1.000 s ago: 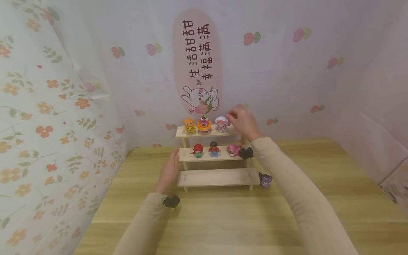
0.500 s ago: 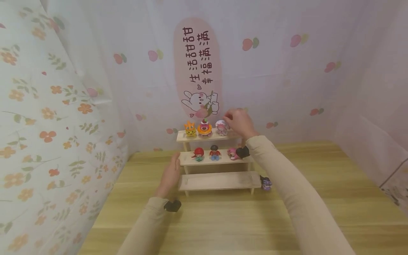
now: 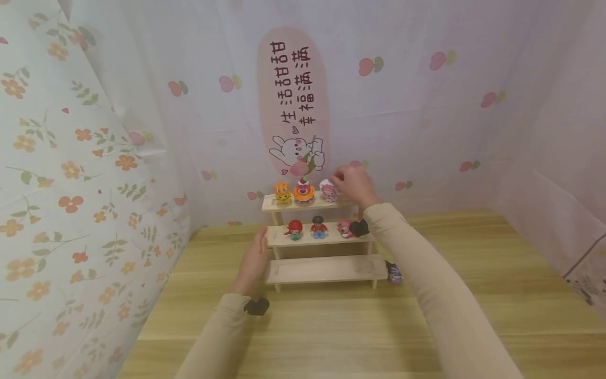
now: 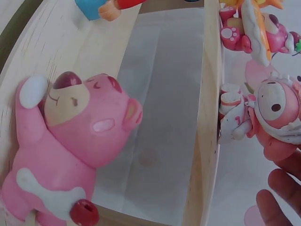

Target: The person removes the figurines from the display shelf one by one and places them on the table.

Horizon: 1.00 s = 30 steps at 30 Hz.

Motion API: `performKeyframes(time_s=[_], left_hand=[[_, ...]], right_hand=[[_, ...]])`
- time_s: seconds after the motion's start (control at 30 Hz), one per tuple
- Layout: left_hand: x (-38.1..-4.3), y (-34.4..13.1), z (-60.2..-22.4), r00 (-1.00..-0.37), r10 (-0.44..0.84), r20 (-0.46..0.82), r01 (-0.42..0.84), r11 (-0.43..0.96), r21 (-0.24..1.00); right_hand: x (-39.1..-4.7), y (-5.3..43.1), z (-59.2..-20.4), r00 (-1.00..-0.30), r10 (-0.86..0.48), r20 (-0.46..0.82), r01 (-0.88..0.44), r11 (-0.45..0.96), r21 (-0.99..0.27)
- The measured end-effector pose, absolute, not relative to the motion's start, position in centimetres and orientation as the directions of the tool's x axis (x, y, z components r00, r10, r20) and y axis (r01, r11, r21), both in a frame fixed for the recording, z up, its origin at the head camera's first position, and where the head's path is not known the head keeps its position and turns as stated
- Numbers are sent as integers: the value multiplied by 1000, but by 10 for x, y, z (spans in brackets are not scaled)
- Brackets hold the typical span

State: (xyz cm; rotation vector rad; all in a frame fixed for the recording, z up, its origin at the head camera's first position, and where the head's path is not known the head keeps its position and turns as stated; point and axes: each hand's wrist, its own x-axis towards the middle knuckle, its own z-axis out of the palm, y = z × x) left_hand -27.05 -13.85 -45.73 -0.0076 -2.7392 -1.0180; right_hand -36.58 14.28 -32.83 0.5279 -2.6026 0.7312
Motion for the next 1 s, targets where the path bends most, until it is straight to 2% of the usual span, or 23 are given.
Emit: performKeyframes(time_s=[0.27,0.63,0.87,1.0], left_hand=[[-270,-140,-456,-976,-66,209,83,770,633],[-269,-140,-460,-970,-73,233,96,764,638],[-269,-141,-457,-977,-72,198,75,760,646],[-270,-141,-455,-982,-58,183,78,751,656]], right_hand=[[-368,140,-330,-824,-268,500,-489,781,-388],[-358,152,-327,-822,-266,503,-483,793,-370],[-356,168,-325,-800,-293,523,-514,785,-346],[-354,178,-324,-812,-289,507,-507,781,-365]])
